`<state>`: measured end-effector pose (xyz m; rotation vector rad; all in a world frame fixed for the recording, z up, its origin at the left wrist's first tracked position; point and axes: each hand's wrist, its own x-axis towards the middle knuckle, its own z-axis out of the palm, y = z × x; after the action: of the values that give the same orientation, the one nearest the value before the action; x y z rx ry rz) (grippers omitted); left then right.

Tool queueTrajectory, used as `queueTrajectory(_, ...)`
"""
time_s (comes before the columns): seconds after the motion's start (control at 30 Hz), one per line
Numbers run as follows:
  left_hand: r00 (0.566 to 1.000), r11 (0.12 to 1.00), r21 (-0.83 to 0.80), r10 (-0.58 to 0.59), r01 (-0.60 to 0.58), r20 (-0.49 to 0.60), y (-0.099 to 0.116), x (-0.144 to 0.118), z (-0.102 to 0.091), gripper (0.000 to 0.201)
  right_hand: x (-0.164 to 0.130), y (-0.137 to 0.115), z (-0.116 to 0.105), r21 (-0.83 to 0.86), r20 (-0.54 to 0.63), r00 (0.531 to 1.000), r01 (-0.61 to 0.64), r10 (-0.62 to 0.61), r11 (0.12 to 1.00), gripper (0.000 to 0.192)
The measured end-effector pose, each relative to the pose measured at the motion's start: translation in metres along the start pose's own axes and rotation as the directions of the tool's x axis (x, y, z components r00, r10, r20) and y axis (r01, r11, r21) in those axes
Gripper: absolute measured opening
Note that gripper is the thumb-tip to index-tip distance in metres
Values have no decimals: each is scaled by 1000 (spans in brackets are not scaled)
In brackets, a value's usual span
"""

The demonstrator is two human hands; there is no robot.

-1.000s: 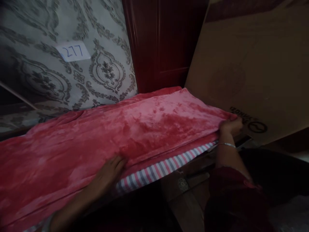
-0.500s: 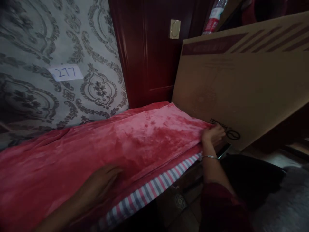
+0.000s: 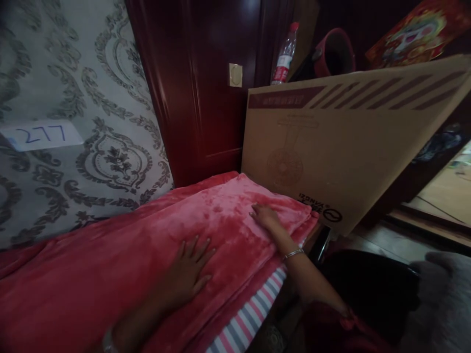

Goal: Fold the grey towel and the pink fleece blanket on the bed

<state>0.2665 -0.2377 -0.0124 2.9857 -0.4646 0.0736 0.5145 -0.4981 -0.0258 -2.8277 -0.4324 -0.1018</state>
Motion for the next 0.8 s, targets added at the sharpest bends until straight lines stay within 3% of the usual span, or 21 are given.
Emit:
queueTrajectory(0.2, 998, 999, 27, 45, -44, -34, -8, -4, 8, 71, 94, -26, -24, 26, -141, 990, 6, -2, 1000, 52)
queueTrajectory(0.33, 989, 988, 115, 112, -100, -95, -19, 0, 32, 87, 145, -44, -24, 25, -177, 981, 80, -74, 996, 54)
queueTrajectory(0.4, 963, 967, 218, 175, -129, -207, -26, 3, 50, 94, 164, -48, -19, 11, -163, 979, 129, -125, 992, 53)
queueTrajectory(0.47, 908, 932, 339, 251, -132, -336, -31, 7, 64, 94, 180, -49, -13, -8, -121, 977, 173, -173, 985, 53)
queueTrajectory(0.57, 860, 896, 431, 300, -106, -413, -32, 10, 72, 82, 199, -46, -2, -46, -44, 982, 182, -184, 982, 52)
queueTrajectory(0.67, 877, 899, 429, 273, -86, -396, -30, 9, 71, 67, 215, -42, 3, -88, -27, 988, 146, -149, 985, 44)
queueTrajectory(0.8, 914, 920, 379, 232, -96, -333, -30, 3, 76, 59, 231, -44, 8, -101, -139, 985, 85, -99, 991, 43)
